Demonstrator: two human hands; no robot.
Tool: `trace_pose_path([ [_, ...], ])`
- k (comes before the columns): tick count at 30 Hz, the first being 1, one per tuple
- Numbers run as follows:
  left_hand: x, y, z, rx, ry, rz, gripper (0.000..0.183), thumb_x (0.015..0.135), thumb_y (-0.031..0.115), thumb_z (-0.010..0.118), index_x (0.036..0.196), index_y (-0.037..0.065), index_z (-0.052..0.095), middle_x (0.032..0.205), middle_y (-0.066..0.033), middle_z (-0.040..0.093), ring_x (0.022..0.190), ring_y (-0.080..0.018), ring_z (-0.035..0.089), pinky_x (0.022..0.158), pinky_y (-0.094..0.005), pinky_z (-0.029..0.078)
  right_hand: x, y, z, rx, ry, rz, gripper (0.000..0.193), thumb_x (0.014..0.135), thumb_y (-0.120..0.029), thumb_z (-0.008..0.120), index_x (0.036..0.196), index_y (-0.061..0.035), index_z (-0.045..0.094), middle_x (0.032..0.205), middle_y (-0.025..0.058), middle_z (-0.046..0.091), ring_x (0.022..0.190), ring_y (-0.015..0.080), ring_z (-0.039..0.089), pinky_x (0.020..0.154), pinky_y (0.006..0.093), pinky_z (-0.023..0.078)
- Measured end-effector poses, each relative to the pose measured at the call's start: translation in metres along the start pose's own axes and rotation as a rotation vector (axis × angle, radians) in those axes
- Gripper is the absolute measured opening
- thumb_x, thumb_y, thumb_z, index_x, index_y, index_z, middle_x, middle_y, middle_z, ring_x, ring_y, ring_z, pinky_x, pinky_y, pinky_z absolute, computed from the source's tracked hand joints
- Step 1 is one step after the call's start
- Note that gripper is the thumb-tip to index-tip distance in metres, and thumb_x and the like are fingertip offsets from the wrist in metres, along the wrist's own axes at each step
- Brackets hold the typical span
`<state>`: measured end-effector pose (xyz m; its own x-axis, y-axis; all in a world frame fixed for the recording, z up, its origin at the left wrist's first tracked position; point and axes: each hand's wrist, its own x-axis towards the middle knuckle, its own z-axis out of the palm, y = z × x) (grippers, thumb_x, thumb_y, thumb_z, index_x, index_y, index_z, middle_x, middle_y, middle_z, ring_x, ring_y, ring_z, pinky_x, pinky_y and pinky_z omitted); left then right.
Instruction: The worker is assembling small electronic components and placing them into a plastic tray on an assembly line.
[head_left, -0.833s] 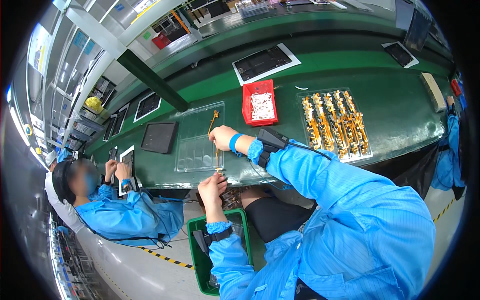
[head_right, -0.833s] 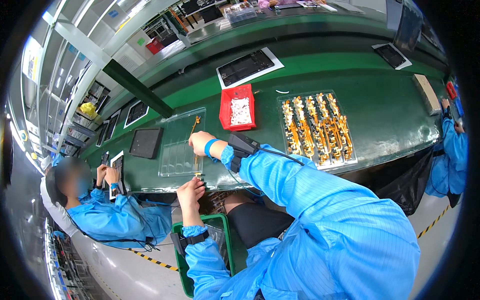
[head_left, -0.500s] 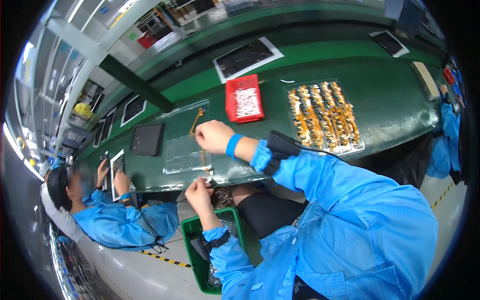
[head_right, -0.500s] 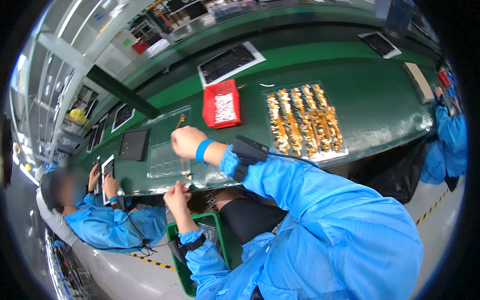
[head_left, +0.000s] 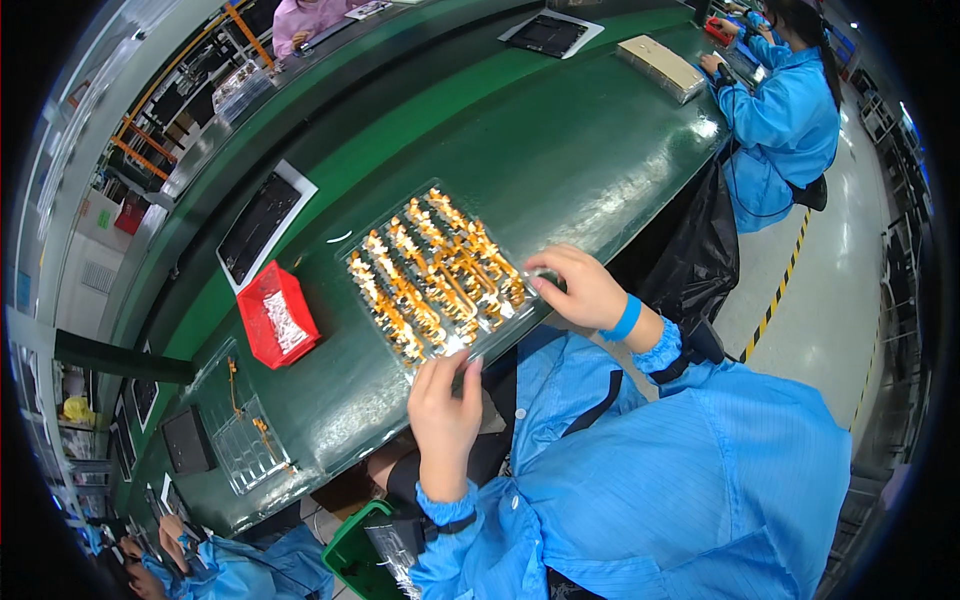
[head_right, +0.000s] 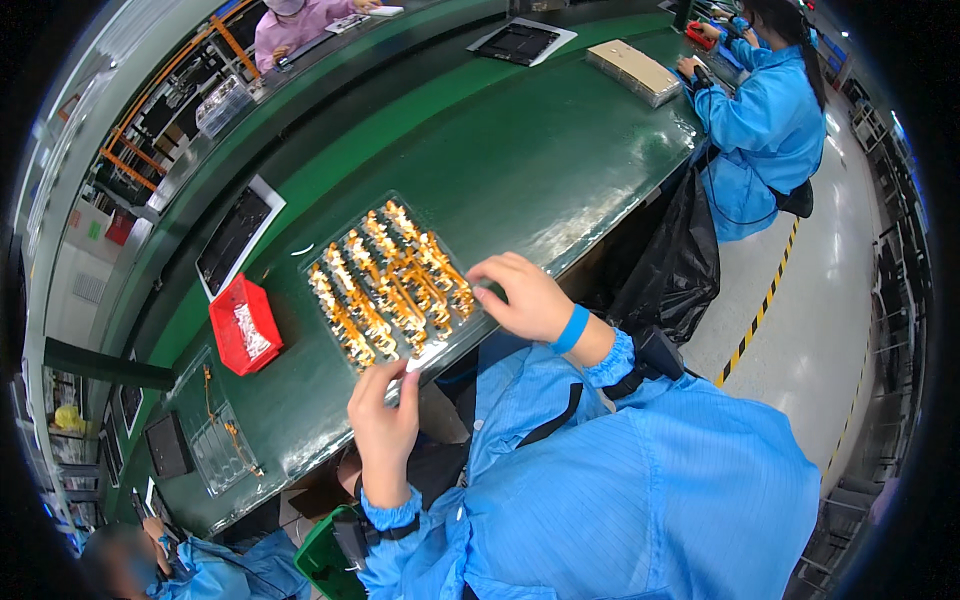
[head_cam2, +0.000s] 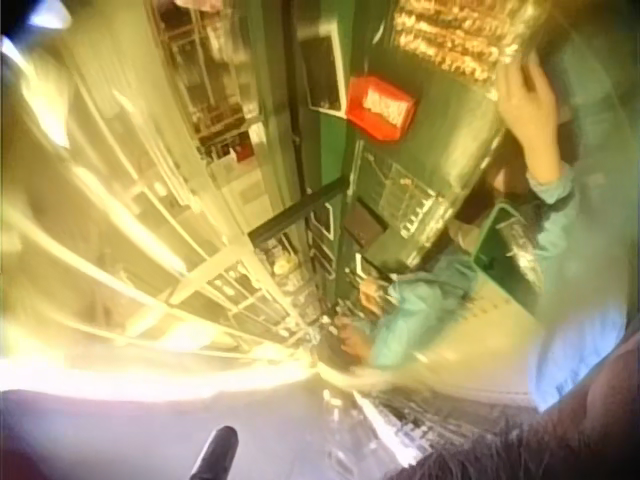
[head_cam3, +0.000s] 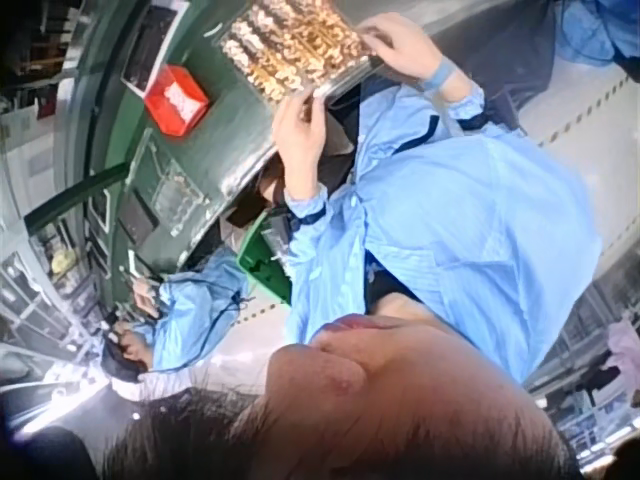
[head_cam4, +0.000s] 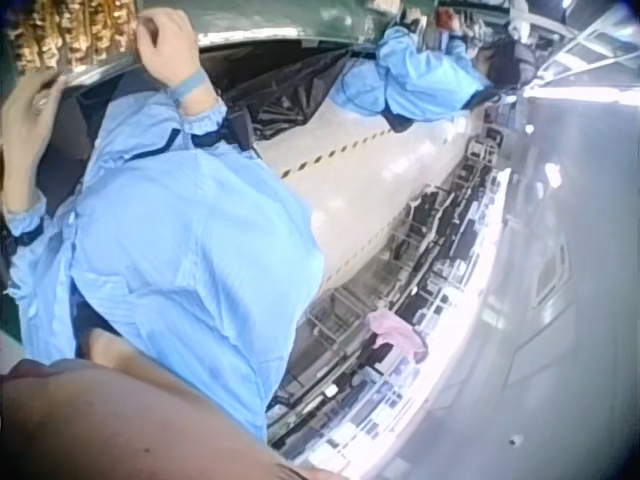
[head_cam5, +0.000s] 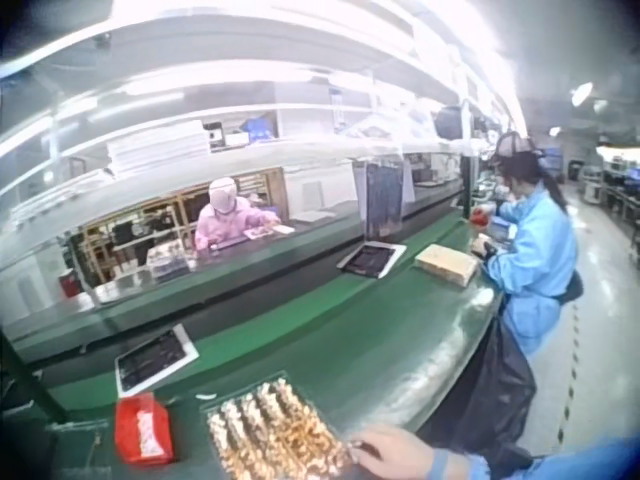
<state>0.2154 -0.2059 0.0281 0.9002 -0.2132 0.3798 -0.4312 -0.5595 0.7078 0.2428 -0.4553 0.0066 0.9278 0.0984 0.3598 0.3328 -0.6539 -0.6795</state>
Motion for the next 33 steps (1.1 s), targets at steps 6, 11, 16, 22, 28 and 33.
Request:
trace_pose_path([
  [6, 0.043, 0.004, 0.071, 0.224, -0.070, 0.065, 0.018, 0.079, 0.007, 0.072, 0.095, 0.001, 0.066, 0.097, -0.0129, 0.061, 0.092, -0.0324, 0.059, 0.080, -0.0387, 0.048, -0.003, 0.043, 0.006, -0.024, -0.021, -0.117, 0.036, 0.086, -0.017, 0.064, 0.121, -0.0062, 0.060, 0.124, 0.0136, 0.059, 0.114, 0.0338, 0.054, 0.098, 0.0409, 0.044],
  [11, 0.039, -0.012, 0.072, 0.293, 0.070, 0.043, 0.017, 0.080, 0.006, 0.070, 0.096, 0.001, 0.065, 0.103, -0.0145, 0.062, 0.098, -0.0338, 0.059, 0.086, -0.0404, 0.047, 0.000, 0.055, 0.018, -0.132, -0.115, -0.243, 0.036, 0.086, -0.023, 0.065, 0.120, -0.0107, 0.062, 0.130, 0.0098, 0.057, 0.120, 0.0287, 0.051, 0.097, 0.0427, 0.044],
  [16, 0.000, -0.032, 0.016, 0.414, 0.124, -0.178, 0.019, 0.079, 0.004, 0.070, 0.097, 0.002, 0.064, 0.105, -0.0162, 0.061, 0.101, -0.0353, 0.056, 0.089, -0.0429, 0.044, -0.003, 0.058, 0.014, -0.184, -0.083, -0.238, 0.031, 0.085, -0.021, 0.064, 0.115, -0.0140, 0.065, 0.130, 0.0067, 0.058, 0.120, 0.0257, 0.050, 0.093, 0.0402, 0.043],
  [22, -0.007, -0.046, 0.011, 0.429, 0.047, -0.302, 0.025, 0.079, 0.009, 0.072, 0.101, 0.002, 0.063, 0.104, -0.0156, 0.057, 0.102, -0.0366, 0.055, 0.089, -0.0444, 0.043, 0.001, 0.051, 0.018, -0.195, -0.084, -0.210, 0.029, 0.083, -0.017, 0.063, 0.111, -0.0130, 0.065, 0.128, 0.0078, 0.058, 0.119, 0.0259, 0.051, 0.093, 0.0404, 0.042],
  [28, -0.004, -0.048, 0.005, 0.388, 0.049, -0.270, 0.026, 0.080, 0.009, 0.071, 0.104, 0.001, 0.065, 0.103, -0.0154, 0.058, 0.098, -0.0355, 0.057, 0.086, -0.0429, 0.046, 0.003, 0.043, 0.023, -0.176, -0.079, -0.197, 0.026, 0.081, -0.011, 0.062, 0.107, -0.0096, 0.065, 0.127, 0.0090, 0.058, 0.119, 0.0273, 0.052, 0.094, 0.0411, 0.042],
  [33, 0.004, -0.051, 0.003, 0.530, -0.039, -0.264, 0.016, 0.081, 0.011, 0.069, 0.094, 0.002, 0.071, 0.098, -0.0107, 0.062, 0.086, -0.0311, 0.063, 0.076, -0.0408, 0.052, 0.003, 0.038, 0.023, -0.193, -0.068, -0.143, 0.024, 0.081, -0.009, 0.060, 0.105, -0.0081, 0.066, 0.127, 0.0099, 0.058, 0.117, 0.0292, 0.053, 0.096, 0.0423, 0.043],
])
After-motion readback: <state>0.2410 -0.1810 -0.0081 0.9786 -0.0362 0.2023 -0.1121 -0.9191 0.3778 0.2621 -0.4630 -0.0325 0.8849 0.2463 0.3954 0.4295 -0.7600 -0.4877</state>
